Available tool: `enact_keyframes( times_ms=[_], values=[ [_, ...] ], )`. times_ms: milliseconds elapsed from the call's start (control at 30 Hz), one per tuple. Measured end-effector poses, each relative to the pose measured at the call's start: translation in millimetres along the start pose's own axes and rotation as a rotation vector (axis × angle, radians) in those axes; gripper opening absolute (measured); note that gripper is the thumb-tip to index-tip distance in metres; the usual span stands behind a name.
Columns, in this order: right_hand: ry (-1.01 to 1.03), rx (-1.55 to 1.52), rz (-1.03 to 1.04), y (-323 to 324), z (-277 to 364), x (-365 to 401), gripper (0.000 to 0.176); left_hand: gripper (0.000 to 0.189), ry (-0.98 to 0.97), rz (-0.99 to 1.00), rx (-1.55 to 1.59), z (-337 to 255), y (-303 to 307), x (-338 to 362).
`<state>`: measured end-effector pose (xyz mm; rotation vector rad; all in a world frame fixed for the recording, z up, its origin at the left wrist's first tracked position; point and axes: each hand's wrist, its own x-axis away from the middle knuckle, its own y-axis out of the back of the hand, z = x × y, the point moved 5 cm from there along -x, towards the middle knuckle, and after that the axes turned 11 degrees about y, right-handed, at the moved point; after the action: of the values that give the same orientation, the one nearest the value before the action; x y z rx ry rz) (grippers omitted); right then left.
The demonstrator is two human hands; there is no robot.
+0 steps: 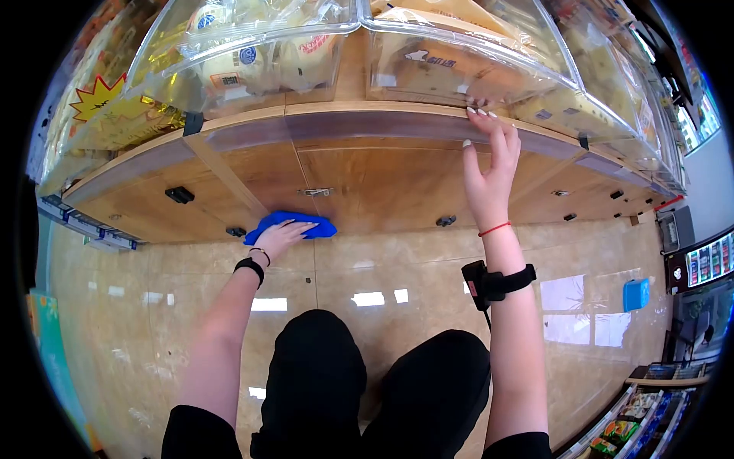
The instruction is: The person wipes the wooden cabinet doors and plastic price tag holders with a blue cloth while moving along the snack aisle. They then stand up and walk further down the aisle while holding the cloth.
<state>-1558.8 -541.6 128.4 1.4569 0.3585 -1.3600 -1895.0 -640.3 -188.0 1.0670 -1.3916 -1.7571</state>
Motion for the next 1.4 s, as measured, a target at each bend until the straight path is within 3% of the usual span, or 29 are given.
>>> enact_keyframes(
  times_ms=[100,200,300,400,433,533,567,667,700,767,833,867,900,933,1000,1033,1067,1133,1200,1267,1300,1333,1367,1400],
  values=[
    [0.017,0.001,0.021,2.8,0.8,-1.4,0.035,0.036,0.027,0.077,-0.049,4.0,-8.8,2.8],
    [0.016,-0.013,0.009,1.6,0.0,-0.2,0.036,0.037,-0.026,-0.013,-0.239,5.9,74.9,-7.4],
    [0.012,-0.008,-0.021,-0.7,-3.8,1.2,0.036,0.025,0.087,-0.164,-0.240,29.1,149.5,-5.7],
    [0.020,-0.006,-0.034,-2.6,-8.8,2.5,0.036,0.024,0.155,-0.233,-0.269,43.9,156.5,2.7],
    [0.024,-0.006,-0.035,-2.3,-10.0,2.6,0.036,0.024,0.166,-0.240,-0.274,43.4,152.4,3.8],
    [0.060,0.002,-0.048,-2.1,-8.7,1.9,0.036,0.024,-0.064,0.006,-0.124,21.9,87.7,-2.1],
    [0.060,0.003,-0.046,-2.2,-9.9,2.9,0.037,0.040,-0.109,0.198,0.007,20.9,52.0,-2.1],
    [0.108,-0.006,-0.061,-2.7,-14.0,3.7,0.038,0.057,-0.239,0.329,-0.311,15.4,-56.0,6.1],
    [0.132,-0.016,-0.076,-3.6,-15.4,4.2,0.038,0.067,-0.217,0.370,-0.165,-4.5,-52.6,-7.5],
    [0.138,-0.025,-0.095,-4.3,-17.5,4.6,0.037,0.063,-0.304,0.325,-0.415,-48.5,-58.2,-43.2],
    [0.146,-0.037,-0.122,-4.7,-19.9,6.2,0.035,0.060,-0.208,0.414,-0.201,-96.9,-70.1,-90.5],
    [0.143,-0.042,-0.119,-5.2,-21.5,7.7,0.035,0.055,-0.213,0.270,-0.245,-122.7,-75.1,-115.2],
    [0.145,-0.045,-0.118,-5.3,-23.1,8.5,0.034,0.052,-0.042,0.414,0.061,-143.6,-109.2,-140.7],
    [0.150,-0.047,-0.118,-5.2,-24.2,7.7,0.034,0.051,-0.014,0.425,0.188,-167.3,-111.0,-166.3],
    [0.158,-0.048,-0.123,-3.6,-24.2,7.7,0.035,0.052,-0.162,0.291,-0.120,-216.6,-99.1,-214.1],
    [0.168,-0.057,-0.122,-3.3,-25.1,7.3,0.035,0.037,0.043,0.106,0.503,-229.0,-123.5,-237.2],
    [0.177,-0.066,-0.121,-2.8,-26.6,6.7,0.035,0.032,0.162,0.267,0.438,-242.7,-123.2,-251.4],
    [0.195,-0.057,-0.115,-1.9,-27.8,6.6,0.036,0.046,-0.112,0.263,-0.167,-257.4,-99.3,-248.7],
    [0.206,-0.064,-0.106,-0.9,-29.8,6.3,0.036,0.048,-0.179,0.237,-0.167,-244.8,-143.2,-232.8],
    [0.214,-0.050,-0.099,0.9,-29.5,6.2,0.036,0.053,-0.658,0.398,-1.118,-226.5,-115.1,-207.3],
    [0.221,-0.048,-0.097,1.7,-29.2,5.3,0.036,0.056,-0.541,0.319,-0.957,-204.5,-126.7,-191.0],
    [0.214,-0.038,-0.096,1.8,-29.7,5.1,0.036,0.057,-0.503,0.357,-0.902,-185.8,-137.7,-168.4],
    [0.206,-0.030,-0.096,1.4,-29.9,5.9,0.035,0.057,-0.397,0.390,-0.622,-157.5,-147.8,-143.2],
    [0.198,-0.023,-0.096,1.1,-29.8,6.1,0.035,0.058,-0.277,0.534,-0.445,-135.8,-118.8,-123.0]
  ],
)
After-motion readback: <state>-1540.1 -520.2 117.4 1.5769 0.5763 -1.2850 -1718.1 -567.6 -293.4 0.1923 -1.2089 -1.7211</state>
